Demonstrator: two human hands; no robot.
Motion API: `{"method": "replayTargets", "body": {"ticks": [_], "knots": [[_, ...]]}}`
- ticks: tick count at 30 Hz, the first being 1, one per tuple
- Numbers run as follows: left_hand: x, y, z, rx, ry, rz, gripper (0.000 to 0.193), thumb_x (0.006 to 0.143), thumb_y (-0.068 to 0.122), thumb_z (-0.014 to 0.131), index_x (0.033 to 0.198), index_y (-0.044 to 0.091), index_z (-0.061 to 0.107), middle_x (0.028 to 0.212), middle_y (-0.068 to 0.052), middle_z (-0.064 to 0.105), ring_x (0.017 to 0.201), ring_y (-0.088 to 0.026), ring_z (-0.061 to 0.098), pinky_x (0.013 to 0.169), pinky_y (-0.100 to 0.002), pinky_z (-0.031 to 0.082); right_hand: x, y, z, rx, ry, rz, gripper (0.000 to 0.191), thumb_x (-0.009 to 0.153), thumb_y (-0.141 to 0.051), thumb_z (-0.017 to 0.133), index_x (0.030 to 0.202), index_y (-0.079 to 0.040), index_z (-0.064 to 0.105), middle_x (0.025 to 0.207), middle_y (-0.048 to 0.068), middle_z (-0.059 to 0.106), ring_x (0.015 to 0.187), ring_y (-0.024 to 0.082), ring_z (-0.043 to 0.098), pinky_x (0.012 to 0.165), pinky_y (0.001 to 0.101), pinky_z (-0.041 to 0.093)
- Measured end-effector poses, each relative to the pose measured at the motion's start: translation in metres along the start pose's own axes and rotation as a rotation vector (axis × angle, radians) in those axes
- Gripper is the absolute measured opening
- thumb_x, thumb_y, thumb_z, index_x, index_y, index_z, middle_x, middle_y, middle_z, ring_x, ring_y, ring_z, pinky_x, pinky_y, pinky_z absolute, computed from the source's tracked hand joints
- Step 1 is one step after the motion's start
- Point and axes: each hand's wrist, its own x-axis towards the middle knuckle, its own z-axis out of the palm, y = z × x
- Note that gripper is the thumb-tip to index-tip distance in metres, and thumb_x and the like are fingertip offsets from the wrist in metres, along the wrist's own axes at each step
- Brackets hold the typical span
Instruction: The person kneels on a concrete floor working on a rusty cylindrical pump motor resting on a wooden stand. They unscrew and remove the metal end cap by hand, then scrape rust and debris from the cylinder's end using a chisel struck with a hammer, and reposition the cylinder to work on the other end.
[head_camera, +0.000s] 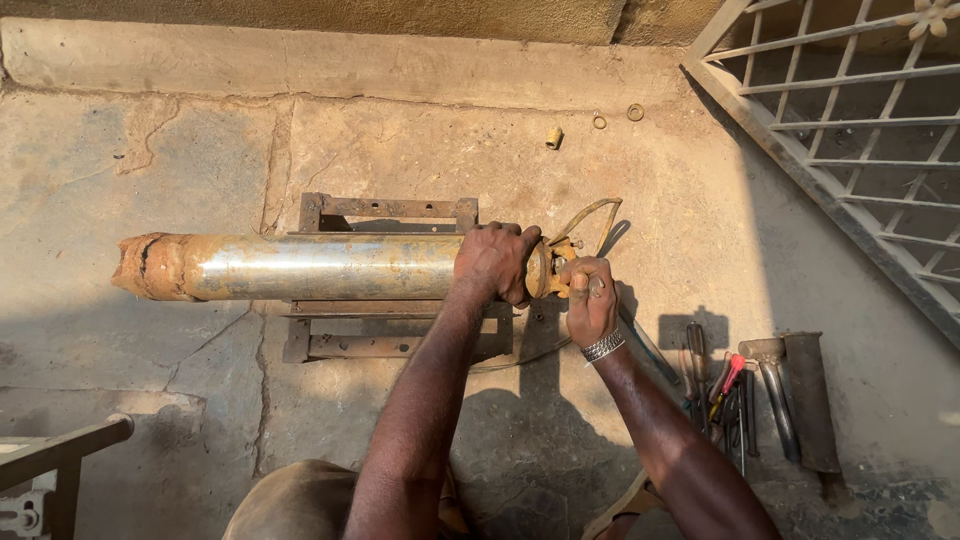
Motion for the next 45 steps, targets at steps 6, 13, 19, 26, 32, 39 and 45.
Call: {"method": "replayTargets", "body": {"ticks": [6, 13, 19, 26, 32, 39, 45], "knots": [[0.000, 0.000, 0.003, 0.015, 0.012, -0.001, 0.088, 0.063, 0.032, 0.091, 0.141, 0.019, 0.051, 0.116, -0.009, 0.066, 0.115, -0.028, 0.064, 0.097, -0.044, 0.055, 0.018, 0.019, -0.004, 0.080, 0.074, 0.144, 0.033, 0.115, -0.037, 0.043, 0.107, -0.006, 0.047, 0.084, 0.006, 0.061, 0.075, 0.014, 0.057, 0.070, 0.0313, 0.049], [0.001, 0.000, -0.001, 0.020, -0.016, 0.002, 0.088, 0.064, 0.033, 0.092, 0.140, 0.018, 0.050, 0.118, -0.010, 0.065, 0.116, -0.028, 0.063, 0.096, -0.044, 0.055, 0.076, 0.038, -0.007, 0.216, -0.076, 0.670, 0.030, 0.113, -0.033, 0.040, 0.096, -0.010, 0.048, 0.069, 0.002, 0.058, 0.055, 0.008, 0.050, 0.047, 0.0283, 0.042], [0.000, 0.000, 0.001, -0.009, 0.014, 0.004, 0.086, 0.062, 0.032, 0.093, 0.137, 0.019, 0.052, 0.119, -0.009, 0.065, 0.116, -0.028, 0.062, 0.097, -0.044, 0.054, 0.100, 0.044, 0.004, -0.104, -0.306, 0.732, 0.033, 0.110, -0.030, 0.045, 0.088, -0.007, 0.054, 0.064, 0.003, 0.059, 0.057, 0.014, 0.056, 0.055, 0.0331, 0.047], [0.001, 0.000, -0.001, 0.006, 0.012, -0.003, 0.083, 0.065, 0.033, 0.092, 0.135, 0.017, 0.053, 0.118, -0.010, 0.066, 0.116, -0.028, 0.063, 0.096, -0.044, 0.055, 0.008, -0.018, -0.011, -0.204, -0.125, -0.175, 0.044, 0.120, -0.045, 0.036, 0.106, -0.006, 0.051, 0.104, 0.015, 0.065, 0.097, 0.027, 0.063, 0.087, 0.0439, 0.053], [0.001, 0.001, 0.000, 0.005, -0.006, -0.009, 0.086, 0.065, 0.034, 0.092, 0.139, 0.019, 0.051, 0.118, -0.009, 0.065, 0.116, -0.027, 0.063, 0.096, -0.042, 0.055, 0.058, 0.015, -0.018, 0.220, 0.083, 0.364, 0.043, 0.116, -0.045, 0.038, 0.099, -0.007, 0.049, 0.081, 0.006, 0.061, 0.066, 0.010, 0.056, 0.058, 0.0269, 0.048], [-0.001, 0.002, -0.001, 0.020, -0.011, -0.006, 0.086, 0.065, 0.036, 0.093, 0.139, 0.018, 0.050, 0.117, -0.009, 0.065, 0.116, -0.028, 0.062, 0.096, -0.043, 0.054, 0.093, 0.040, -0.003, 0.082, -0.185, 0.719, 0.044, 0.113, -0.041, 0.036, 0.089, -0.008, 0.054, 0.066, 0.002, 0.057, 0.055, 0.013, 0.050, 0.049, 0.0317, 0.044], [-0.002, 0.003, -0.004, 0.024, -0.037, -0.012, 0.086, 0.066, 0.033, 0.092, 0.139, 0.017, 0.051, 0.117, -0.008, 0.066, 0.116, -0.026, 0.064, 0.095, -0.042, 0.056, 0.020, -0.012, -0.012, -0.240, -0.133, -0.053, 0.051, 0.118, -0.047, 0.032, 0.104, -0.003, 0.053, 0.092, 0.016, 0.063, 0.083, 0.029, 0.063, 0.075, 0.0421, 0.052]]}}
